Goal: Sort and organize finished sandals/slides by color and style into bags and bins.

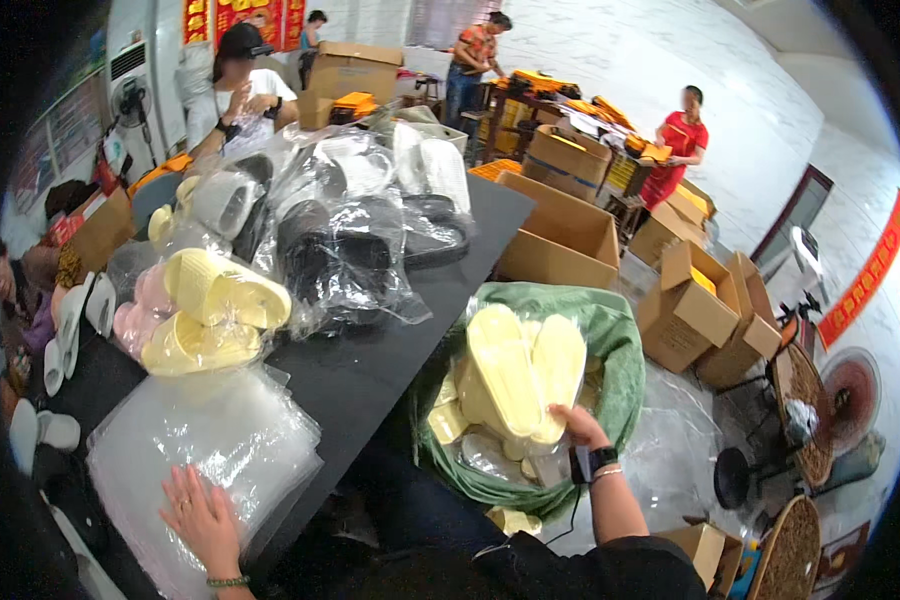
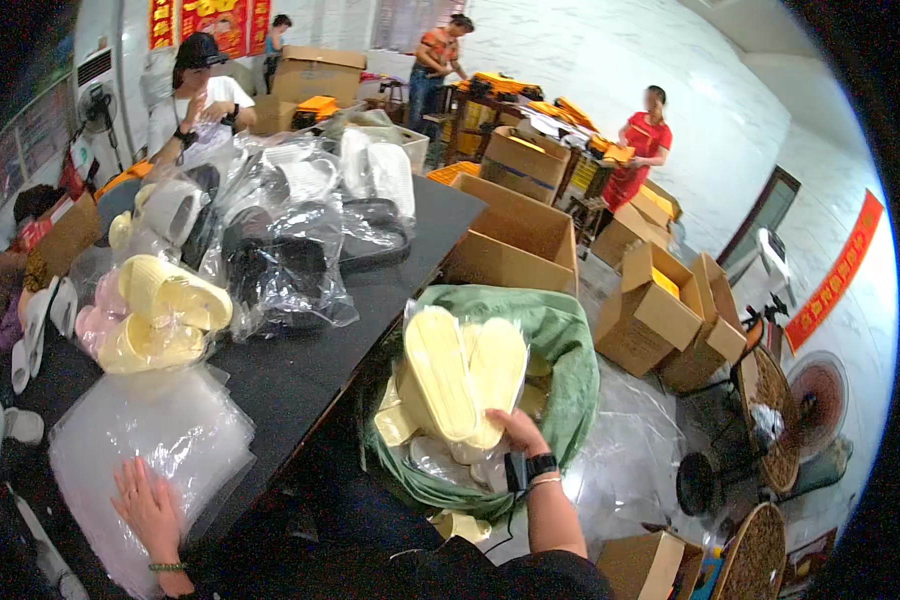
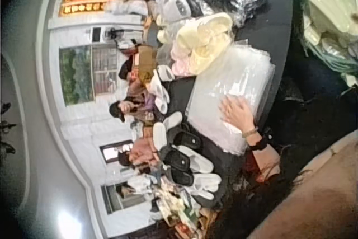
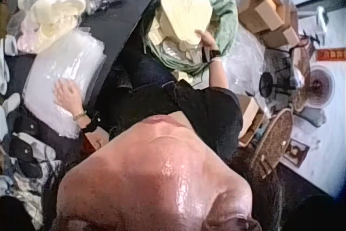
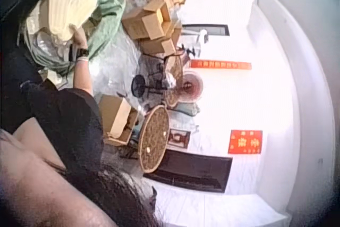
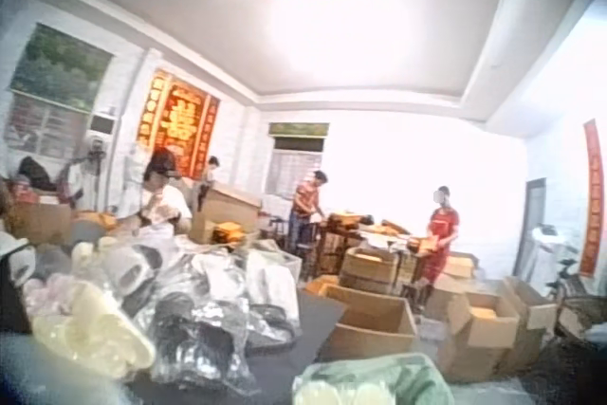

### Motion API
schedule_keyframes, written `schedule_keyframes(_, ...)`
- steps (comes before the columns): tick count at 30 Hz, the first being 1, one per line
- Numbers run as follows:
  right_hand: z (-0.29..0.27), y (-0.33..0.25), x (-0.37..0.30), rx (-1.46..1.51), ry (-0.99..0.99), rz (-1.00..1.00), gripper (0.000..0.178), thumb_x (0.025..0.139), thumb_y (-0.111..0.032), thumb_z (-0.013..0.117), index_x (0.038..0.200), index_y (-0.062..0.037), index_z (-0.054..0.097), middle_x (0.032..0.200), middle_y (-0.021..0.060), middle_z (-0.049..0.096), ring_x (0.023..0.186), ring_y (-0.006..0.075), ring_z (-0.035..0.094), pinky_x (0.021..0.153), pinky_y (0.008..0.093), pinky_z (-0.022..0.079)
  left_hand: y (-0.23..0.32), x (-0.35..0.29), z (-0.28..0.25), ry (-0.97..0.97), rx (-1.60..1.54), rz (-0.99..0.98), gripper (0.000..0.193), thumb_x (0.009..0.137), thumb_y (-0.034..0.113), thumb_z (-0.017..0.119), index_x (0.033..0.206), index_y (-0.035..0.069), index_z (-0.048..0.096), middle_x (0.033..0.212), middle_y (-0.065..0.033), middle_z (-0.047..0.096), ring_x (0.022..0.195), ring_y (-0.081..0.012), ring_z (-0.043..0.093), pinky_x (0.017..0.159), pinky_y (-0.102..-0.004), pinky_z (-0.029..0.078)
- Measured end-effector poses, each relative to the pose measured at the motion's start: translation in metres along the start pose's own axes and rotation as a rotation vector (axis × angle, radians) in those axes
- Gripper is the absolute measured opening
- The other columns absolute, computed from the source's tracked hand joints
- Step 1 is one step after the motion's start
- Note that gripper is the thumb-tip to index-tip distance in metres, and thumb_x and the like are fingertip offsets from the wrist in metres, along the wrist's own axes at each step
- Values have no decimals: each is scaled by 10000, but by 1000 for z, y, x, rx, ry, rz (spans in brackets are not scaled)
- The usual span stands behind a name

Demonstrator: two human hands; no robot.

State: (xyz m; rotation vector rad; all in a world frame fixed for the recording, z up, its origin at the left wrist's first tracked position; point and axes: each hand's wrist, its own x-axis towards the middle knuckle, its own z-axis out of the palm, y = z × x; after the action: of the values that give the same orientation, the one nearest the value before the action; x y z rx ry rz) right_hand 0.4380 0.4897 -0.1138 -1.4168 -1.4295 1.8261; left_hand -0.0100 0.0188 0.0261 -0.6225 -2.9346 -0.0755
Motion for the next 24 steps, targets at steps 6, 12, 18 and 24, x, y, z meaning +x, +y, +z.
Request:
schedule_keyframes(6, 36, -163, -41, 256, -33, -543, 565, 853, -111, 707, 1351, 50, 494, 1258, 106, 624, 1092, 196, 613, 958, 320, 490, 7, 1, -4, 7, 10, -9, 565, 978, 333, 495, 1507, 156, 402, 1601, -88, 303, 1491, -340, 215, 1186, -586, 102)
schedule_keyframes(12, 154, -331, -32, -309, 393, -1265, 686, 734, -171, 825, 1298, -15, 467, 1171, 153, 623, 1091, 275, 612, 942, 374, 496, -1, 2, 6, 19, -11, -12, 576, 969, 354, 507, 1504, 167, 408, 1595, -89, 316, 1491, -337, 216, 1188, -583, 93)
schedule_keyframes(18, 323, -379, 17, -743, 419, -1430, 830, 688, -83, 768, 1419, -69, 375, 1283, 220, 487, 1132, 389, 516, 931, 451, 490, -7, 0, 3, -7, -36, -57, 572, 975, 416, 483, 1498, 191, 421, 1587, -84, 335, 1484, -337, 236, 1179, -605, 107)
schedule_keyframes(24, 414, -300, 50, -1183, 291, -1419, 982, 715, -43, 646, 1567, -248, 203, 1602, 227, 155, 1314, 517, 346, 961, 584, 452, -2, 0, 4, 48, -95, 26, 583, 957, 418, 478, 1479, 160, 447, 1557, -113, 382, 1469, -370, 261, 1171, -622, 112)
